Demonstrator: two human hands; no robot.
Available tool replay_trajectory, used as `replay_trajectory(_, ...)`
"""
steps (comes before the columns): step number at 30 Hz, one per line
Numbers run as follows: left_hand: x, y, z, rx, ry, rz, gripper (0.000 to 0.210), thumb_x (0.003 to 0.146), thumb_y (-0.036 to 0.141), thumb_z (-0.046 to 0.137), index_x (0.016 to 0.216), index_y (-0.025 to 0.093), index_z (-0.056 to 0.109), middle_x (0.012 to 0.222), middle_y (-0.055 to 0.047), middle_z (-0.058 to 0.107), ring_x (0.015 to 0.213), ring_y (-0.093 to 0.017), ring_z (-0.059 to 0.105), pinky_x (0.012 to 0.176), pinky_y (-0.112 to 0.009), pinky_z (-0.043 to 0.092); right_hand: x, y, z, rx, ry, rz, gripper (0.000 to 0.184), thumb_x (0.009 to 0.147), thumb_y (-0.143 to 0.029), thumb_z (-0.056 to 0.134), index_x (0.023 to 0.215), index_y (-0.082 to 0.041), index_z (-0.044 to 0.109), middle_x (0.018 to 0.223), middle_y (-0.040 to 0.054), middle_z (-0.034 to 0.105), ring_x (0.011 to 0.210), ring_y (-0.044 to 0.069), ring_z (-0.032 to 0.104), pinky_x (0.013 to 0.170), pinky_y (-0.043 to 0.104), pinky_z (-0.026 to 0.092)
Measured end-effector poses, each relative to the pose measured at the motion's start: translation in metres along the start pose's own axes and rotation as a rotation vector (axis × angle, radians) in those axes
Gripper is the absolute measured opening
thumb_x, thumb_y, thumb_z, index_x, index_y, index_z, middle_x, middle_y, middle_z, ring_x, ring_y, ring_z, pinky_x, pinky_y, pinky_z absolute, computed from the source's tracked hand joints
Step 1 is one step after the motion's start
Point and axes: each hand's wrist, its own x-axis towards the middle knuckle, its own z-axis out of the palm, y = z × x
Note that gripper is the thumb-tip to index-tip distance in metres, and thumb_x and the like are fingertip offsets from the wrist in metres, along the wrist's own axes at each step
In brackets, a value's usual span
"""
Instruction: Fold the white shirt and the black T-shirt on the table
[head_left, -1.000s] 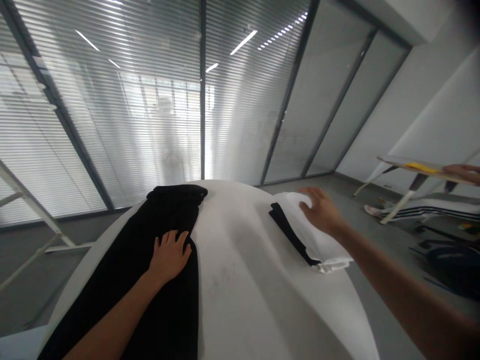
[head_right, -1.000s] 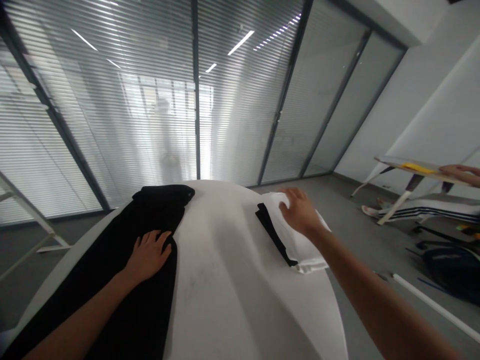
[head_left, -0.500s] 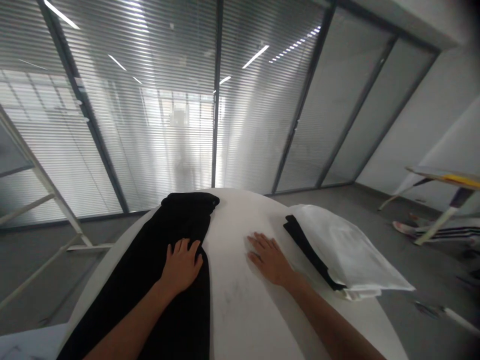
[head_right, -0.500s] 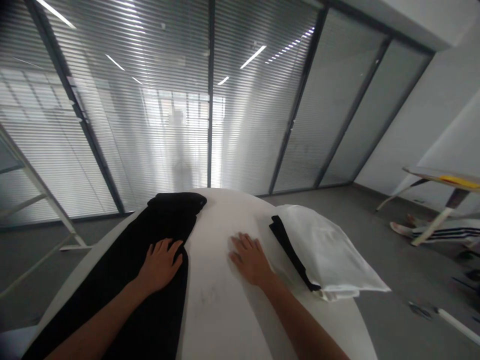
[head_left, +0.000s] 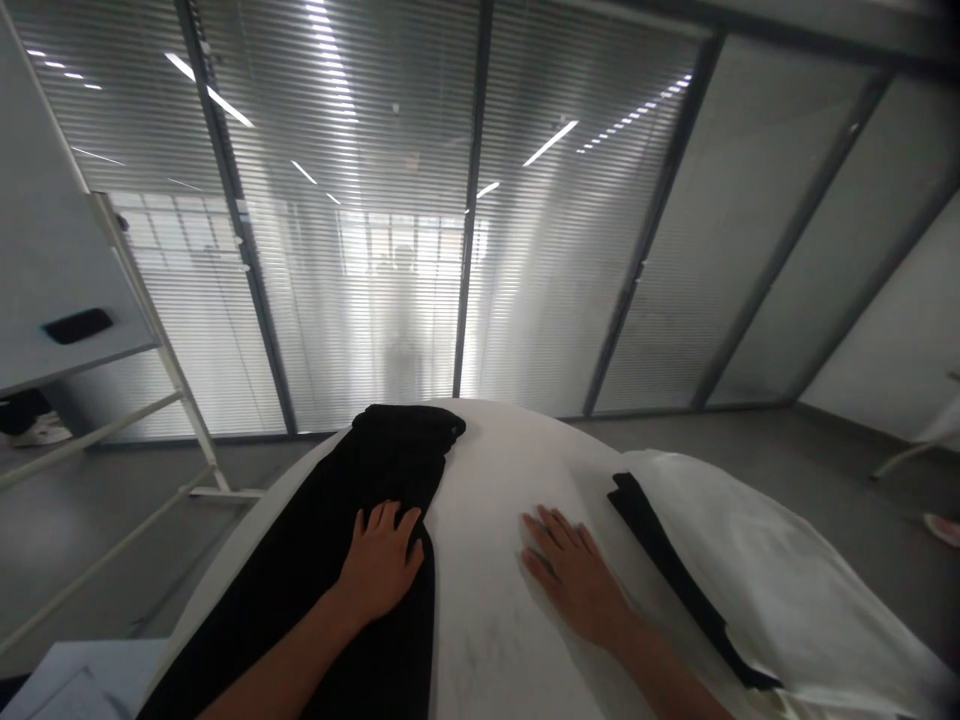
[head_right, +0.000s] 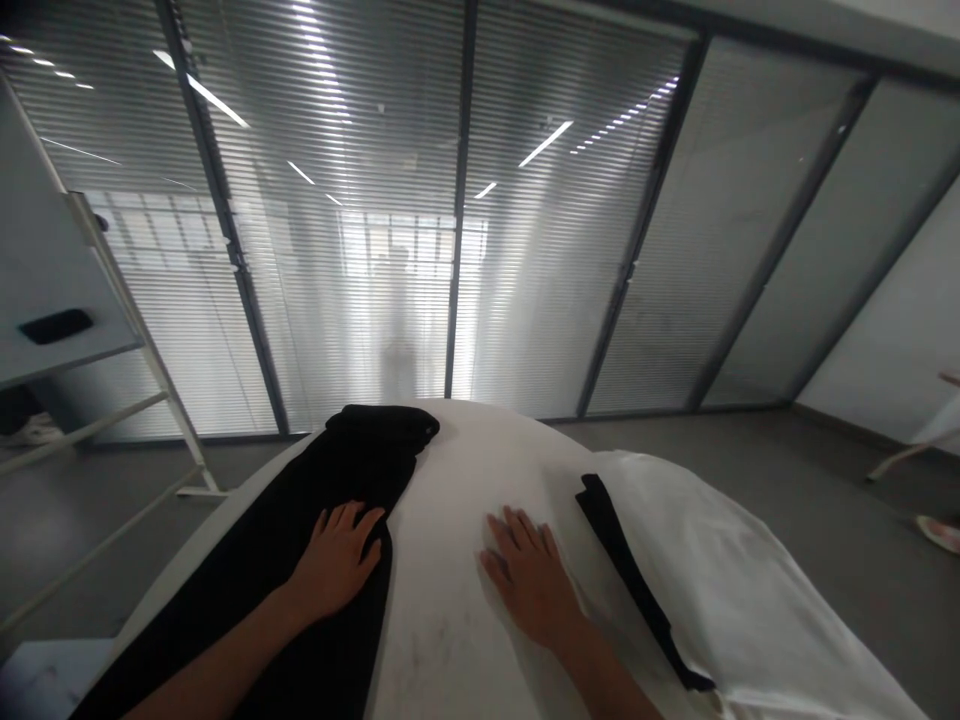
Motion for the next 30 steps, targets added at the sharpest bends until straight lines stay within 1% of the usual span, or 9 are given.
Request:
replay_trajectory(3,0.010,-0.015,-0.016,-0.144,-0.027,0.022,0.044,0.093,0.044,0.037,0.126,0.027,0.060,0.126,-0.010,0.059,0.121,-0.027,0.051,0.103,-0.050,0.038,0.000,0.001,0.000,0.009,0.019,0.004,0.054,0.096,-0.055,0.030,0.144,-0.034,0.043,0.152,0.0031,0.039,0.141,0.028,0.033,0.112,0.053,0.029)
replay_trajectory(5,0.018,-0.032,-0.030,-0.269,-0.018,0.006,0.044,0.096,0.041,0.031,0.117,0.022,0.064,0.115,-0.009,0.064,0.110,-0.021,0.058,0.100,-0.039,0.042,-0.001,0.000,-0.003,0.015,0.008,0.006,0.054,0.096,-0.055,0.030,0.143,-0.033,0.045,0.151,0.0042,0.040,0.140,0.029,0.034,0.112,0.053,0.028)
replay_trajectory(7,0.023,-0.046,-0.043,-0.259,0.038,-0.094,0.043,0.095,0.039,0.033,0.114,0.017,0.064,0.105,-0.010,0.066,0.100,-0.020,0.062,0.095,-0.035,0.044,-0.001,-0.003,-0.008,0.016,-0.015,0.007,0.055,0.097,-0.055,0.029,0.143,-0.030,0.046,0.151,0.0063,0.040,0.140,0.029,0.034,0.112,0.053,0.028)
replay_trajectory(9,0.020,-0.053,-0.051,-0.208,-0.003,-0.180,0.042,0.094,0.041,0.035,0.111,0.016,0.064,0.099,-0.010,0.067,0.093,-0.021,0.064,0.090,-0.035,0.046,-0.001,-0.006,-0.014,0.014,-0.027,0.009,0.056,0.097,-0.055,0.028,0.143,-0.028,0.046,0.151,0.0081,0.040,0.140,0.029,0.034,0.112,0.053,0.028)
replay_trajectory(13,0.002,-0.042,-0.052,-0.171,-0.217,-0.145,0.042,0.093,0.048,0.037,0.107,0.019,0.064,0.097,-0.009,0.069,0.092,-0.023,0.066,0.082,-0.033,0.046,-0.002,-0.009,-0.020,0.000,-0.024,0.019,0.054,0.098,-0.052,0.029,0.143,-0.027,0.045,0.151,0.0096,0.040,0.140,0.029,0.034,0.111,0.052,0.027)
replay_trajectory(16,-0.009,-0.025,-0.047,-0.110,-0.281,-0.131,0.042,0.088,0.049,0.044,0.111,0.019,0.062,0.103,-0.011,0.069,0.095,-0.026,0.065,0.077,-0.033,0.046,-0.003,-0.010,-0.021,-0.005,-0.030,0.017,0.054,0.098,-0.049,0.031,0.144,-0.025,0.044,0.151,0.0108,0.040,0.140,0.029,0.033,0.112,0.052,0.026)
replay_trajectory(19,-0.009,-0.013,-0.041,-0.077,-0.304,-0.130,0.038,0.086,0.042,0.048,0.113,0.018,0.058,0.101,-0.012,0.069,0.092,-0.027,0.066,0.071,-0.033,0.045,-0.004,-0.010,-0.022,0.000,-0.035,0.016,0.054,0.098,-0.050,0.031,0.144,-0.024,0.044,0.151,0.0112,0.039,0.140,0.030,0.033,0.112,0.052,0.026)
replay_trajectory(24,-0.004,-0.007,-0.033,-0.071,-0.292,-0.110,0.021,0.086,0.027,0.045,0.103,0.019,0.055,0.096,-0.011,0.069,0.087,-0.026,0.067,0.071,-0.033,0.044,-0.005,-0.010,-0.022,-0.003,-0.024,0.011,0.054,0.098,-0.050,0.030,0.144,-0.024,0.045,0.151,0.0113,0.040,0.140,0.030,0.033,0.111,0.053,0.027)
replay_trajectory(30,0.000,-0.005,-0.031,-0.226,-0.208,-0.097,0.017,0.085,0.019,0.045,0.087,0.021,0.061,0.093,-0.006,0.070,0.087,-0.021,0.066,0.074,-0.029,0.044,-0.006,-0.011,-0.022,-0.005,-0.016,0.011,0.053,0.098,-0.049,0.032,0.143,-0.025,0.046,0.151,0.0109,0.040,0.139,0.030,0.034,0.111,0.052,0.027)
